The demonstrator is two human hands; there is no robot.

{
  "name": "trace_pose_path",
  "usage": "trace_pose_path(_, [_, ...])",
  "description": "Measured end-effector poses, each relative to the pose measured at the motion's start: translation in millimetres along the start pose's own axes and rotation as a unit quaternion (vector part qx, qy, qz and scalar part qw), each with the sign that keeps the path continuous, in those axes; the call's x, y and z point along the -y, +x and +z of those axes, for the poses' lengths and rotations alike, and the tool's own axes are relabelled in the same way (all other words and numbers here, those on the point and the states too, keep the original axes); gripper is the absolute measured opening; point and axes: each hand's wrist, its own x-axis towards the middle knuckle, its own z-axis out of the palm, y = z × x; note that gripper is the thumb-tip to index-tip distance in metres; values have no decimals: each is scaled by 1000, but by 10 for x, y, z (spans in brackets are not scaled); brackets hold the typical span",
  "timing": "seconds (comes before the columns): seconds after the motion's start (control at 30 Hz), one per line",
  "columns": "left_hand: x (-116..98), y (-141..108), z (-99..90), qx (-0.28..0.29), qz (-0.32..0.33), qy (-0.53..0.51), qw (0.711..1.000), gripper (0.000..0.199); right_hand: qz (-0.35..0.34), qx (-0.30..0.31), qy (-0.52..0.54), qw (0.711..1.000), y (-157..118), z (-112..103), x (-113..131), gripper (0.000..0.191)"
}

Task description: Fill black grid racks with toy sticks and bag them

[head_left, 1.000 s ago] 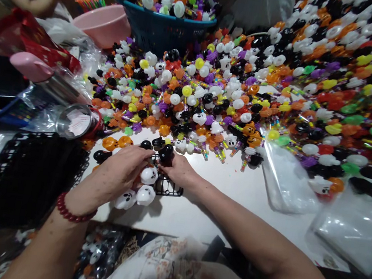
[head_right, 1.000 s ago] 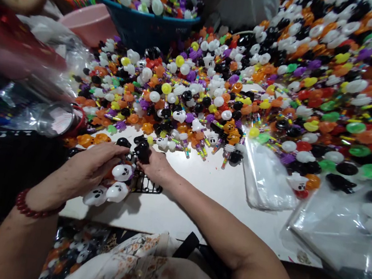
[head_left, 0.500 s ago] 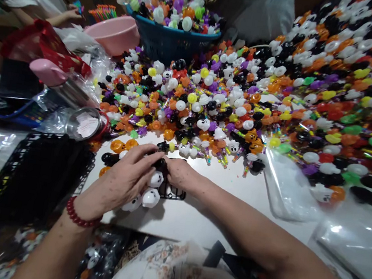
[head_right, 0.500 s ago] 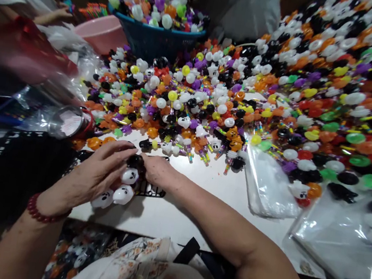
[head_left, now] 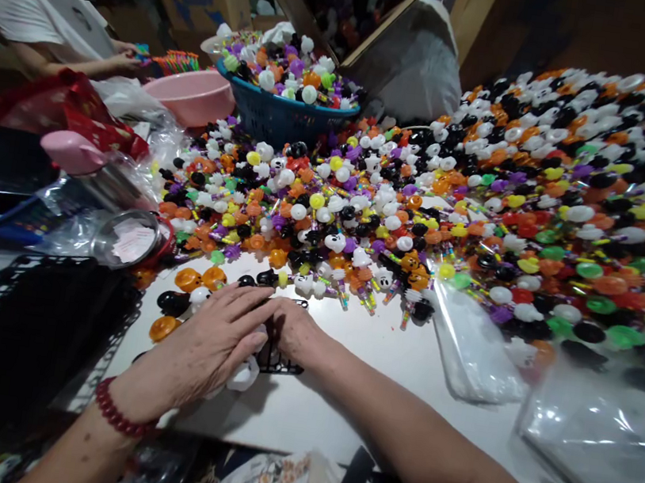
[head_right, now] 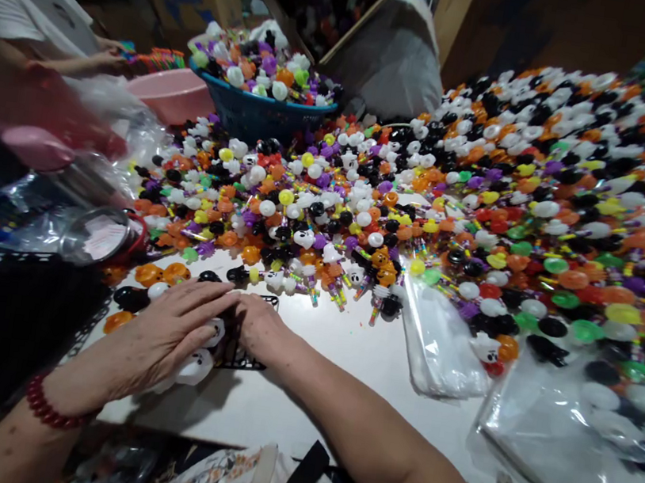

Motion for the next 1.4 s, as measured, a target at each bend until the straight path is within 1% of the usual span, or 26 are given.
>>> trace_pose_path(0.1, [18,20,-12,8,13,-1,1000,42,1,-1,-22,1000,-14,24,-11,19])
trace_pose_path(0.23, [9,39,-36,0,7,8,1000,41,-4,1,-53,999,5,-26,41,26])
trace_pose_path(0.33, [-39,20,-71,-6,11,9,1000,39,28,5,-51,998,-23,-51,129,30])
trace_pose_path(0.4, [-81,-23,-92,-1,20,4,1000,38,38,8,-34,999,-110,-37,203,30])
trace_pose_path(0.5, [-122,-122,-98,7,41,-10,999,37,17,-1,-17,1000,-339,-26,313,29])
trace_pose_path(0.57, [-122,-185,-87,9,54,-19,998,39,21,-19,-29,999,-495,-88,349,25])
trace_pose_path(0.63, [-110,-225,-76,9,56,-23,998,40,50,-61,-70,994,-589,-225,323,22])
trace_pose_path(0.7, [-99,-234,-75,6,51,-23,998,41,85,-108,-154,978,-594,-408,226,21])
trace_pose_path(0.73, [-98,-230,-79,4,49,-22,999,41,102,-123,-209,965,-568,-501,158,21])
trace_pose_path(0.77, [-101,-222,-88,2,47,-22,999,41,119,-128,-266,948,-530,-587,87,21])
trace_pose_path(0.83, [-116,-206,-113,-1,47,-22,999,41,151,-116,-358,914,-449,-719,-44,21])
trace_pose_path(0.9, [-137,-201,-143,0,46,-23,999,41,171,-107,-402,893,-401,-788,-121,22])
trace_pose_path(0.97, [-157,-209,-172,1,40,-27,999,42,170,-115,-418,885,-410,-808,-121,23])
trace_pose_path(1.07, [-173,-224,-200,3,32,-40,999,41,145,-124,-412,891,-495,-814,20,23])
trace_pose_path(1.2, [-165,-207,-198,16,37,-53,998,39,80,-87,-341,933,-556,-866,338,23])
trace_pose_path(1.3, [-150,-179,-177,17,35,-55,998,38,35,-75,-284,955,-479,-884,521,18])
trace_pose_path(1.4, [-139,-161,-154,12,35,-56,998,37,19,-55,-216,975,-327,-838,586,10])
